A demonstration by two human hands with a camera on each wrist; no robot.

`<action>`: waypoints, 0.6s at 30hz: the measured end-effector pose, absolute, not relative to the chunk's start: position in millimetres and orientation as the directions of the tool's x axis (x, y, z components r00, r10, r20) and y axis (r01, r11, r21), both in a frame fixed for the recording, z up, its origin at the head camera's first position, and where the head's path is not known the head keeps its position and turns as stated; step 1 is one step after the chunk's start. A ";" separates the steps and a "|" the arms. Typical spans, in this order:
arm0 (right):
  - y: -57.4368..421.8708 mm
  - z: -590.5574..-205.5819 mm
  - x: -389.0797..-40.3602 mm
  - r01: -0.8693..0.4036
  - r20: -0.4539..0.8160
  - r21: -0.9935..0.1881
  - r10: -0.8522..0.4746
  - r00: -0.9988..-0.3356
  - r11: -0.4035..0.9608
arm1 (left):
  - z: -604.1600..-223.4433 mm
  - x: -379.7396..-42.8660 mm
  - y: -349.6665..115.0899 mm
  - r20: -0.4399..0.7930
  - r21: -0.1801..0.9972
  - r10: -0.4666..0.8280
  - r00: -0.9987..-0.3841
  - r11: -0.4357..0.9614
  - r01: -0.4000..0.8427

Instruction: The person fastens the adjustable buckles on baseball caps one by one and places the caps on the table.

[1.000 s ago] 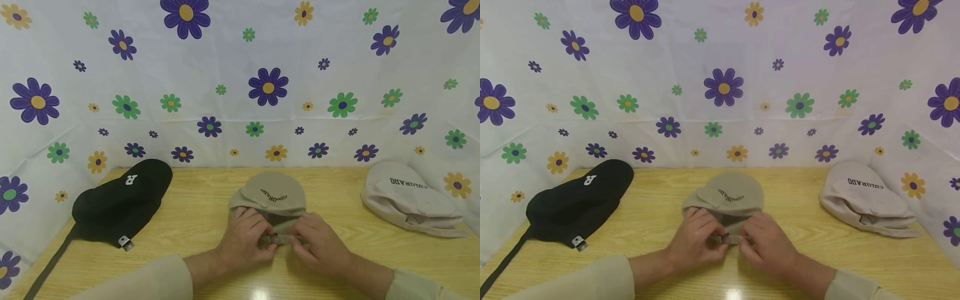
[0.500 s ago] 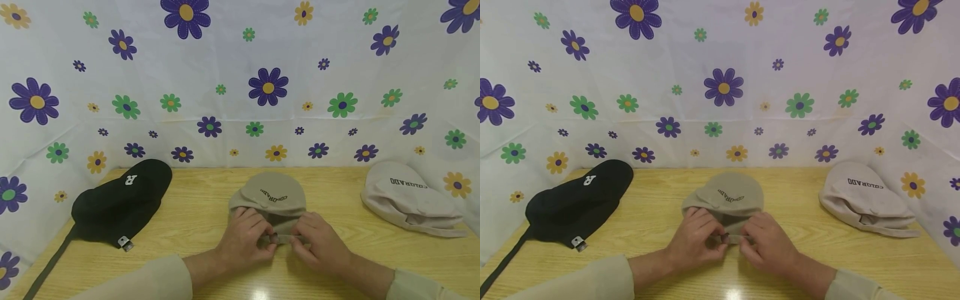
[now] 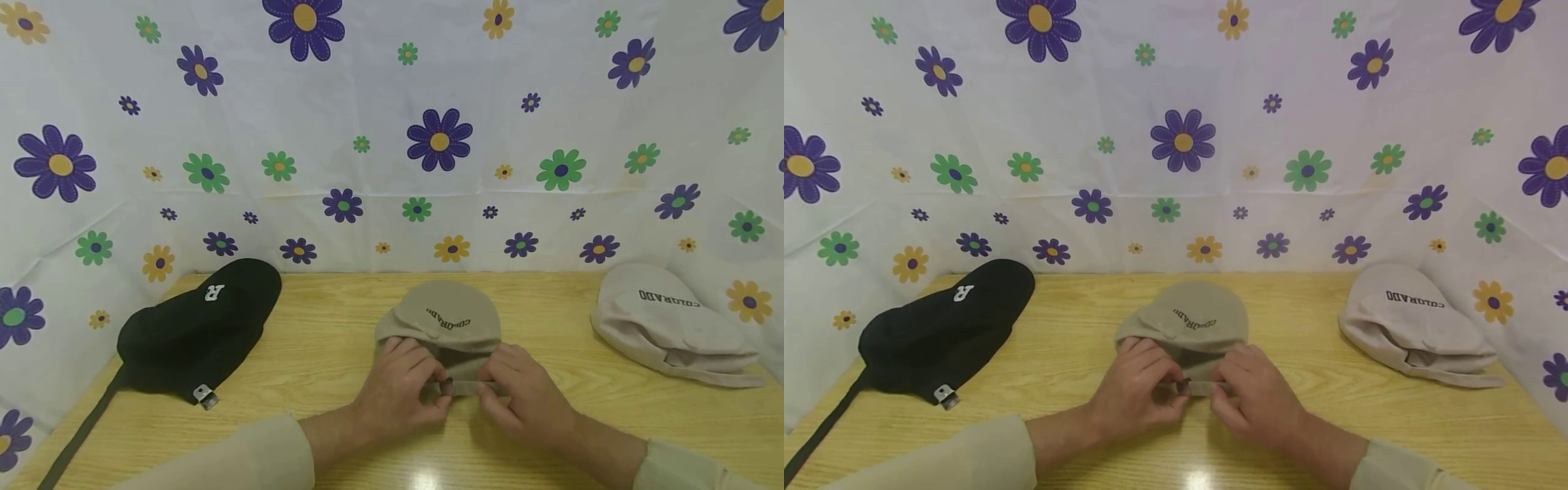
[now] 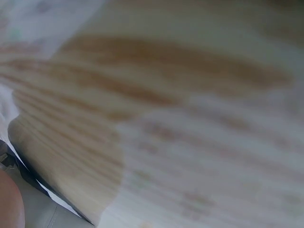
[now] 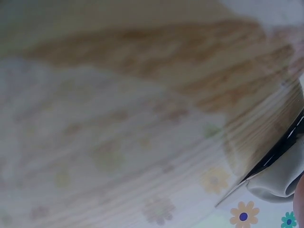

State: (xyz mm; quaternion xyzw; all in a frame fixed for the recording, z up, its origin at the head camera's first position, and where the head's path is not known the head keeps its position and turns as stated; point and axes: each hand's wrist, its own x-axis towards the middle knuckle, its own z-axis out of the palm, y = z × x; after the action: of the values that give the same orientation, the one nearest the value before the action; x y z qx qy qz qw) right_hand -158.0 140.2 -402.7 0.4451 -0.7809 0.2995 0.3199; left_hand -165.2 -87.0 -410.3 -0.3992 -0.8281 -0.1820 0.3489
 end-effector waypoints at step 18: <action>140.0 -401.9 -158.5 -0.894 0.795 -0.182 -0.473 -0.379 0.410 | -410.1 -165.5 -87.6 0.743 0.001 0.537 -0.400 0.597 0.802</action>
State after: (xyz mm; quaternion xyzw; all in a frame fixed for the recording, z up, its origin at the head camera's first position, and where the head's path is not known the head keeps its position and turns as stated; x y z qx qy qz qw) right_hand -158.5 140.0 -401.9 0.4442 -0.7693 0.3126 0.3362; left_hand -165.5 -87.6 -410.1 -0.4099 -0.8164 -0.1828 0.3633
